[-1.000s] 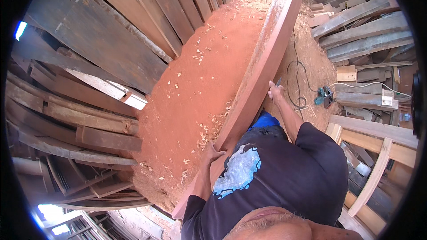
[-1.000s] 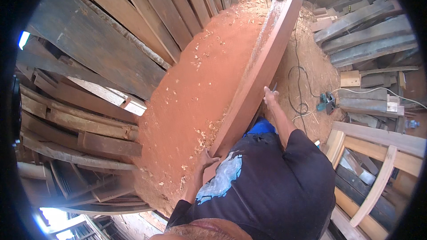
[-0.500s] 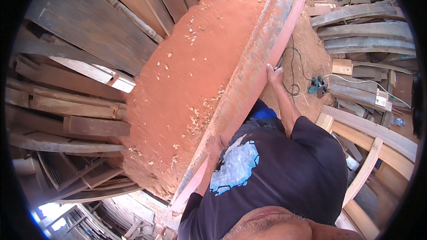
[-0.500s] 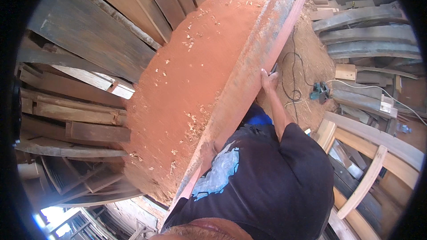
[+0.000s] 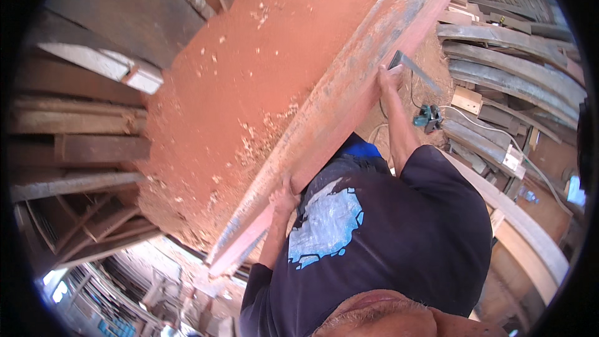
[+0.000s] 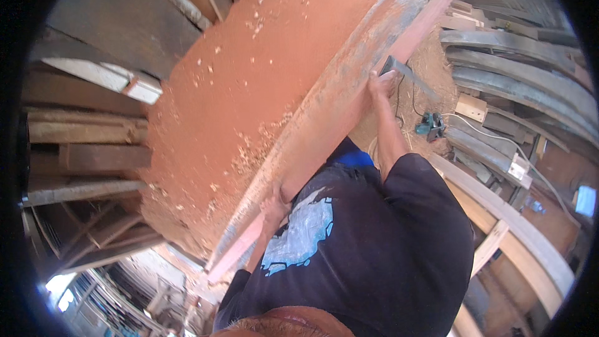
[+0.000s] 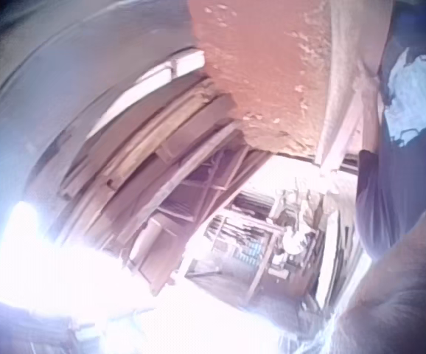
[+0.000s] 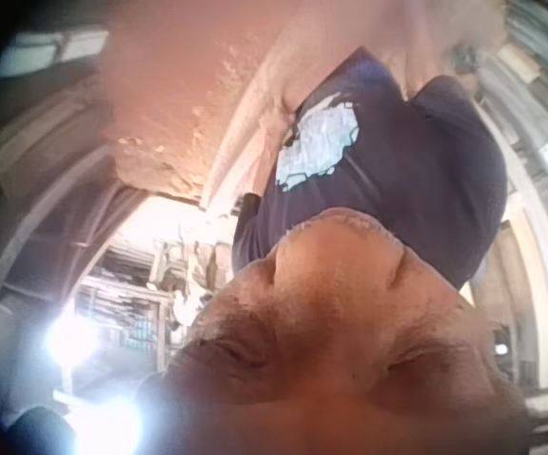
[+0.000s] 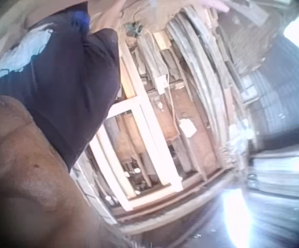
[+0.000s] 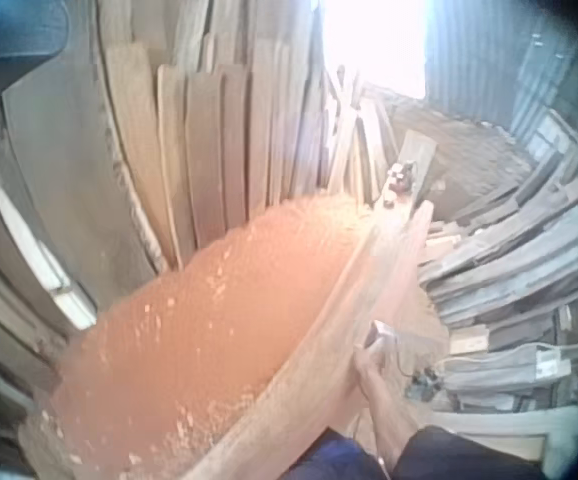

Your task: The person smooths a long wooden plank using a handheld electric sander and a metal file. They repeatedly sand the plank's surface and edges, then use the file to refine the edges, occasionally pausing to inspect the work.

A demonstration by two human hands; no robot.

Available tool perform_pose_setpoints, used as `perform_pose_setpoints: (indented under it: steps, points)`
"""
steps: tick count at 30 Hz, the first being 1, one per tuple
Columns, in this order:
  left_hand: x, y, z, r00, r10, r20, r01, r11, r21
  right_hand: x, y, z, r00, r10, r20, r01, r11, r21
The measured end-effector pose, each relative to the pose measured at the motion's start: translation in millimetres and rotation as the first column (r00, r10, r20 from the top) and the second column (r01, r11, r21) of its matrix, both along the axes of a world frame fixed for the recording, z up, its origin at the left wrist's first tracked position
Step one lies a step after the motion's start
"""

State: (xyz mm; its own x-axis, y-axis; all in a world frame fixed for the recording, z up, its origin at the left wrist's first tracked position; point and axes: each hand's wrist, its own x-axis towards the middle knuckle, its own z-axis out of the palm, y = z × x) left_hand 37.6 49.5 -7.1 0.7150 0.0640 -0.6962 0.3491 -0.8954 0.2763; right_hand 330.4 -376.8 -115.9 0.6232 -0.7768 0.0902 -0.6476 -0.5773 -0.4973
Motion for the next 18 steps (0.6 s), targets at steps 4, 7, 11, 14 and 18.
perform_pose_setpoints:
  steps: [4, 7, 11, 14, 18]
  points:
    - [-31, -4, -15, 0.942, -0.072, 0.329, 0.087, 0.996, -0.029, -24, -17, 20, 0.991, 0.091, 0.102, -0.125, 0.908, 0.400]
    - [-42, -15, -16, 0.921, -0.094, 0.378, 0.097, 0.995, 0.009, -35, -34, 6, 0.921, 0.057, 0.386, -0.270, 0.807, 0.525]
    - [-50, -21, -14, 0.935, -0.077, 0.346, 0.087, 0.996, -0.015, -49, -76, -14, 0.964, -0.116, 0.239, -0.124, 0.598, 0.792]
    - [-53, -22, -12, 0.943, -0.050, 0.329, 0.066, 0.997, -0.036, -49, -76, -23, 0.930, -0.190, 0.316, -0.157, 0.570, 0.806]
    - [-47, -22, -5, 0.941, -0.038, 0.336, 0.057, 0.997, -0.046, -37, -56, -14, 0.950, -0.159, 0.267, -0.054, 0.762, 0.645]
